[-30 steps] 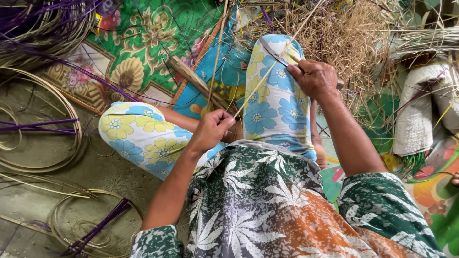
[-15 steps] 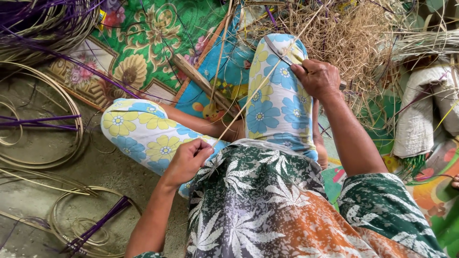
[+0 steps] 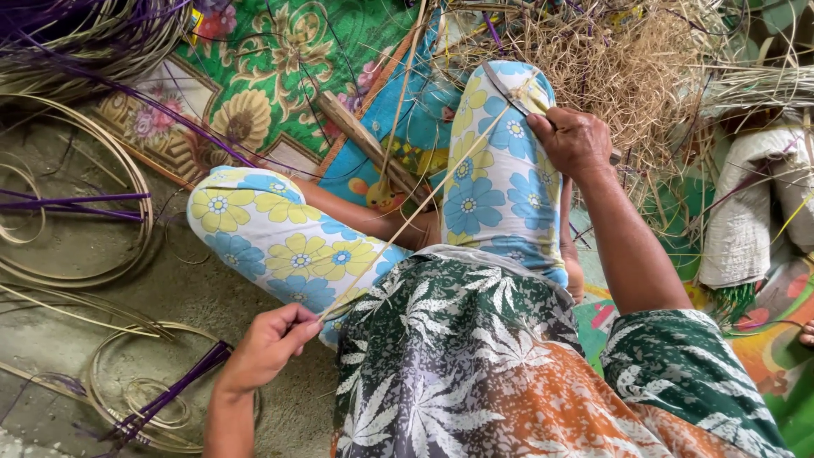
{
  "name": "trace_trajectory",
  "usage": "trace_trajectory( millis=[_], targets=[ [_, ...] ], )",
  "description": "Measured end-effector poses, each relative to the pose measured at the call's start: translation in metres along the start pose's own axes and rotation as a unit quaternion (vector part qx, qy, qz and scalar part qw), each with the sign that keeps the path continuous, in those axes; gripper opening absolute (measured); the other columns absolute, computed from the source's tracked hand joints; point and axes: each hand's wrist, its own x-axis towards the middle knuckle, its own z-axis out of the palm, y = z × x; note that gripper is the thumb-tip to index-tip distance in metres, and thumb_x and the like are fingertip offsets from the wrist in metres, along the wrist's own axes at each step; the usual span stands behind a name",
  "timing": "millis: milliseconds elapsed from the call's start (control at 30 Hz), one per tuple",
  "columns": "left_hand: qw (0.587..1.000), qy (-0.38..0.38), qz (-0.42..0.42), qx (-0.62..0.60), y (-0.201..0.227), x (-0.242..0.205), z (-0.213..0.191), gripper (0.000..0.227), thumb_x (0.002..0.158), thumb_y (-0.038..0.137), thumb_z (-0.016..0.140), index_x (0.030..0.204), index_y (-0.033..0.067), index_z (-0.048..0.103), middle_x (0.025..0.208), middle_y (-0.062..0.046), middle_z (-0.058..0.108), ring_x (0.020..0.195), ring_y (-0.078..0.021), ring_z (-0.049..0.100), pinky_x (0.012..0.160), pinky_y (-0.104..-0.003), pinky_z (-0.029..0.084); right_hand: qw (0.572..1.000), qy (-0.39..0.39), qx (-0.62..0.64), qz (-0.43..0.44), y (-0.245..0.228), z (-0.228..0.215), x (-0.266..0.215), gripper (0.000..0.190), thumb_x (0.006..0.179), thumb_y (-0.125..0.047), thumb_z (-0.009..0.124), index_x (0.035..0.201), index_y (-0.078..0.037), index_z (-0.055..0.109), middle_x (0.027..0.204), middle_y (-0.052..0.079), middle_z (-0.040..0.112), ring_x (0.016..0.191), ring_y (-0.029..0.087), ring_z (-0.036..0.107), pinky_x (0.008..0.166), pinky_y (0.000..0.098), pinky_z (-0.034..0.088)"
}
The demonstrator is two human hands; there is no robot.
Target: Trimming and shaving thin wooden or plant-based strips using a small knife while sitting on the floor to prepare them for weaving.
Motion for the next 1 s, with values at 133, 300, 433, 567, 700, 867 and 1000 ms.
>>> trace_trajectory(
  millis=[133, 300, 433, 567, 700, 867, 1000],
  targets=[
    [0.999, 0.017, -0.035, -0.014, -0.024, -0.026, -0.03, 0.008, 0.089, 0.001, 0.073, 0.09, -0.0035, 0.079, 0.061, -0.004, 0.062, 0.051, -0.0105, 0.048, 0.046, -0.025, 0.035, 1.0, 0.016, 0.009, -0.015, -0.004, -0.005, -0.002, 0.064, 0.113, -0.069, 0.046, 0.086, -0.019, 0.073, 0.078, 0.001, 0.073, 0.061, 0.02, 0.064, 0.055, 0.0396, 0.052],
    [0.996, 0.055, -0.064, -0.043, -0.053, -0.058, -0.071, 0.01, 0.086, 0.0, 0.075, 0.089, -0.0067, 0.081, 0.06, -0.006, 0.063, 0.05, -0.0114, 0.048, 0.045, -0.025, 0.032, 0.999, -0.02, -0.002, 0.026, -0.007, -0.01, 0.001, 0.061, 0.114, -0.069, 0.042, 0.092, -0.022, 0.073, 0.073, 0.001, 0.067, 0.06, 0.019, 0.06, 0.051, 0.038, 0.047],
    [0.995, 0.059, -0.007, -0.075, -0.062, -0.07, -0.086, 0.014, 0.089, 0.004, 0.072, 0.094, -0.006, 0.079, 0.055, -0.005, 0.061, 0.044, -0.0087, 0.041, 0.039, -0.023, 0.027, 0.95, 0.063, 0.244, 0.183, 0.0, -0.016, 0.001, 0.044, 0.114, -0.053, 0.057, 0.088, -0.02, 0.071, 0.076, -0.004, 0.066, 0.056, 0.01, 0.05, 0.041, 0.0281, 0.038],
    [0.997, 0.042, 0.007, -0.065, -0.049, -0.043, -0.065, 0.013, 0.091, 0.005, 0.069, 0.095, -0.0026, 0.079, 0.056, -0.002, 0.059, 0.044, -0.0079, 0.04, 0.039, -0.024, 0.026, 0.969, 0.055, 0.112, 0.214, 0.047, 0.017, 0.02, 0.086, 0.1, -0.089, 0.011, 0.095, -0.015, 0.055, 0.071, 0.001, 0.048, 0.064, 0.019, 0.05, 0.055, 0.0405, 0.043],
    [0.995, -0.038, 0.005, -0.089, -0.036, -0.003, -0.038, 0.012, 0.093, 0.01, 0.069, 0.095, -0.0005, 0.075, 0.062, 0.0, 0.058, 0.049, -0.0078, 0.043, 0.042, -0.023, 0.028, 0.968, 0.046, 0.167, 0.182, -0.014, -0.038, 0.0, 0.047, 0.11, -0.039, 0.055, 0.135, 0.0, 0.058, 0.122, 0.023, 0.053, 0.11, 0.039, 0.057, 0.093, 0.0561, 0.05],
    [0.995, -0.045, 0.023, -0.089, -0.016, 0.032, 0.002, 0.011, 0.095, 0.008, 0.066, 0.089, -0.0003, 0.072, 0.047, -0.001, 0.047, 0.039, -0.0042, 0.034, 0.035, -0.017, 0.027, 0.699, -0.08, 0.709, 0.043, -0.061, -0.051, -0.031, 0.057, 0.103, -0.066, 0.038, 0.125, -0.017, 0.057, 0.117, 0.017, 0.074, 0.086, 0.027, 0.077, 0.065, 0.0334, 0.064],
    [0.996, -0.048, 0.004, -0.081, -0.01, 0.034, 0.004, 0.01, 0.095, 0.005, 0.068, 0.087, -0.0009, 0.071, 0.047, -0.001, 0.047, 0.038, -0.0048, 0.037, 0.036, -0.017, 0.03, 0.612, -0.057, 0.788, 0.04, -0.057, -0.032, -0.03, 0.025, 0.105, -0.022, 0.061, 0.123, -0.004, 0.059, 0.099, 0.023, 0.073, 0.075, 0.03, 0.077, 0.058, 0.0342, 0.065]
  ],
)
